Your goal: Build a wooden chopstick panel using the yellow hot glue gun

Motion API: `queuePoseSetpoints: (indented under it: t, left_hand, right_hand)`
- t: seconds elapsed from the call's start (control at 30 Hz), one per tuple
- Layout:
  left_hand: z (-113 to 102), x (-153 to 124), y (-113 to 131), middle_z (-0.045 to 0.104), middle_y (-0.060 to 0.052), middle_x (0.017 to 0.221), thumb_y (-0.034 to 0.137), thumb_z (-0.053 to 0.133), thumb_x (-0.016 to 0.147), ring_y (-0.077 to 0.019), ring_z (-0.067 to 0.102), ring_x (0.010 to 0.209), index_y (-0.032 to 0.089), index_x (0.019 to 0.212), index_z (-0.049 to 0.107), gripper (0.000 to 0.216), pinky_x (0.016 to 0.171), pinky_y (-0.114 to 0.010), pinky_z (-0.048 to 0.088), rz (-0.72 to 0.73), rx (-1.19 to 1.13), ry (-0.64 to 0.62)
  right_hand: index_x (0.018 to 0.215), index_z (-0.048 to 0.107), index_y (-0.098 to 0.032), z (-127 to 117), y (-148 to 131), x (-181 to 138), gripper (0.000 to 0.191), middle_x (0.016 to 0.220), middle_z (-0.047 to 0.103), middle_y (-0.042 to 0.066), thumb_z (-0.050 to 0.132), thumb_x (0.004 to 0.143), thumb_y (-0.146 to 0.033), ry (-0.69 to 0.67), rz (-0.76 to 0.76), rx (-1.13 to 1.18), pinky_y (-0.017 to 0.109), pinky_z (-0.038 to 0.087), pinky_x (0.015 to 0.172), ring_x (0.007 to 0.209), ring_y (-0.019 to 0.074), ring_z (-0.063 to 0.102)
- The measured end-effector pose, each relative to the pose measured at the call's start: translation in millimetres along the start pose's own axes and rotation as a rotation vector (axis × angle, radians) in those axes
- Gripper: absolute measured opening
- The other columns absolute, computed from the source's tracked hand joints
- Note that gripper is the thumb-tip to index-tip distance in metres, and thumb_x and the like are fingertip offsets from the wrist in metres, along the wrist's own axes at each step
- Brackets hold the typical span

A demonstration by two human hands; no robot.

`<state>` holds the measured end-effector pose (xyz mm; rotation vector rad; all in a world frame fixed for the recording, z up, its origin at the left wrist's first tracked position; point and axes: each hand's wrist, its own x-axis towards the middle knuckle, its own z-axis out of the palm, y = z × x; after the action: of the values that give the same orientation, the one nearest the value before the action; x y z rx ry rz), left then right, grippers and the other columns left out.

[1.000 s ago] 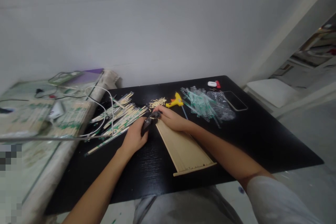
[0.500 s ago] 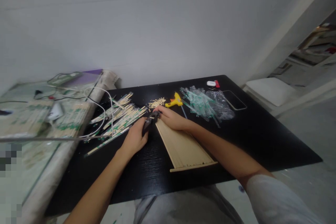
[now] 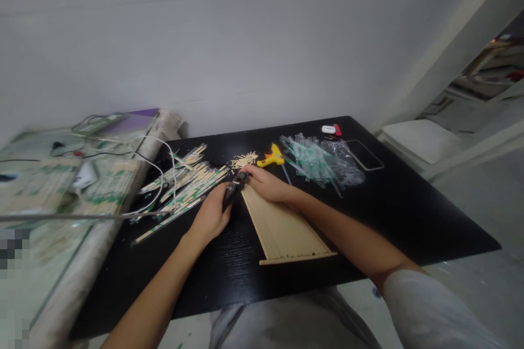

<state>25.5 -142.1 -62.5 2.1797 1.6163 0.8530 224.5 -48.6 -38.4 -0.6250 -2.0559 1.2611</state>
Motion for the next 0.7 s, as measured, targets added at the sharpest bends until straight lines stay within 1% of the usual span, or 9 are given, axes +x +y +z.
queuePoseSetpoints:
  t: [0.2,0.5,0.7]
  left_hand:
    - [-1.5,0.2,1.8,0.069,-0.01,0.108,0.017,0.049,0.093,-0.0272,0.067,0.1,0.019,0.12,0.054,0.027,0.091,-0.042,0.053,-0.009,0.0,-0.018]
    - [-0.2,0.9,1.2,0.069,-0.011,0.113,0.017,0.051,0.092,-0.0287,0.067,0.104,0.019,0.123,0.054,0.031,0.092,-0.043,0.053,-0.014,-0.004,-0.017]
    - [0.0,0.9,2.8,0.068,-0.012,0.114,0.018,0.05,0.093,-0.0288,0.066,0.106,0.019,0.123,0.053,0.029,0.095,-0.044,0.052,-0.017,-0.023,-0.026]
  right_hand:
    - [0.094,0.053,-0.02,-0.8,2.3,1.0,0.016,0.092,0.056,0.002,0.044,0.101,-0.031,-0.015,-0.001,0.0,0.036,0.044,0.092,0.091,0.0193,0.052]
    - [0.093,0.052,-0.021,0.3,4.3,1.5,0.016,0.092,0.057,0.002,0.044,0.102,-0.031,0.014,0.006,-0.022,0.036,0.045,0.092,0.092,0.0195,0.053]
    - [0.092,0.051,-0.021,-0.3,5.5,2.0,0.015,0.091,0.057,0.002,0.044,0.102,-0.03,0.004,0.005,-0.027,0.036,0.045,0.091,0.09,0.0193,0.053]
